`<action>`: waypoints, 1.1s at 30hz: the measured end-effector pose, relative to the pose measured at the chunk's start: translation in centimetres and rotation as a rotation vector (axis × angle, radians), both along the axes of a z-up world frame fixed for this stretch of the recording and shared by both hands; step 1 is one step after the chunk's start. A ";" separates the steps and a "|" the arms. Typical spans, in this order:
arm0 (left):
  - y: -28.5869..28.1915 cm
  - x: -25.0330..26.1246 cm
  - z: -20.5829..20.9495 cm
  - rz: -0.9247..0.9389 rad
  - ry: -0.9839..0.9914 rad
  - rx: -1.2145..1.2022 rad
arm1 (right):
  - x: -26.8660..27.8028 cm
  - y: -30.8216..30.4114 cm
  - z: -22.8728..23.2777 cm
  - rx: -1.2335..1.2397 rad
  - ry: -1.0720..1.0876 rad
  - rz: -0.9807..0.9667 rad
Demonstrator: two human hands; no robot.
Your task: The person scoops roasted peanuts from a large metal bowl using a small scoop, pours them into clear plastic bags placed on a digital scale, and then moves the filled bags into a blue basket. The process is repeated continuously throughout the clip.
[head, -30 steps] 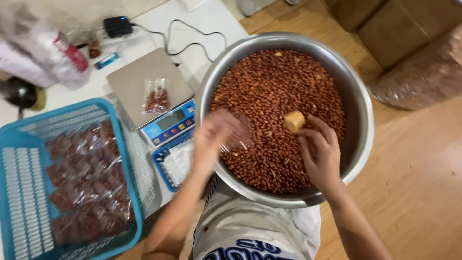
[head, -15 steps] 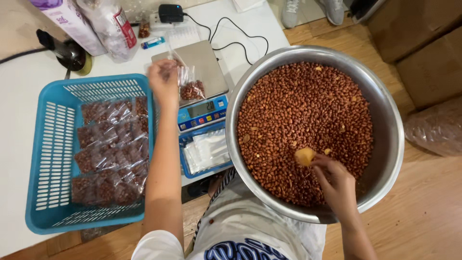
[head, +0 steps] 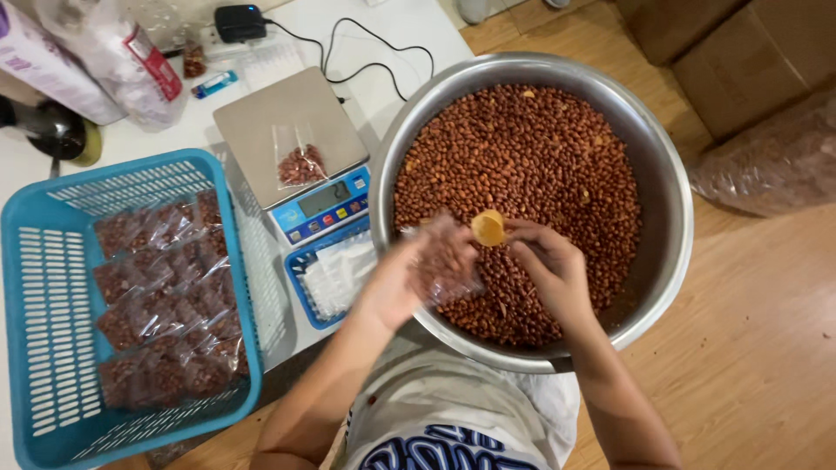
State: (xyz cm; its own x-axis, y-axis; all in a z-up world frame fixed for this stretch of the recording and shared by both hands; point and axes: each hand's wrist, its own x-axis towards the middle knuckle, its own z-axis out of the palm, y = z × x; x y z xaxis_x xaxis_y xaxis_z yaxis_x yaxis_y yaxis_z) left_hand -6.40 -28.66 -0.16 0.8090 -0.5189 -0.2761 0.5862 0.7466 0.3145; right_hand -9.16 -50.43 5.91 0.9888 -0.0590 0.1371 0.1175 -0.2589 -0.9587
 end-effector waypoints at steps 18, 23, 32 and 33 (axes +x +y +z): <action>-5.3 -3.5 -3.3 -0.191 0.126 0.374 | -0.8 -1.0 -1.7 0.290 0.141 0.113; -4.8 -3.8 2.2 -0.252 0.115 0.354 | -0.9 -0.7 -0.6 0.262 0.137 0.141; 2.8 -1.9 7.9 -0.039 -0.302 0.606 | -1.0 -0.9 -0.6 0.139 0.126 -0.015; 4.5 -0.9 6.6 0.128 -0.363 0.639 | -1.1 -1.0 -0.6 0.122 0.135 -0.044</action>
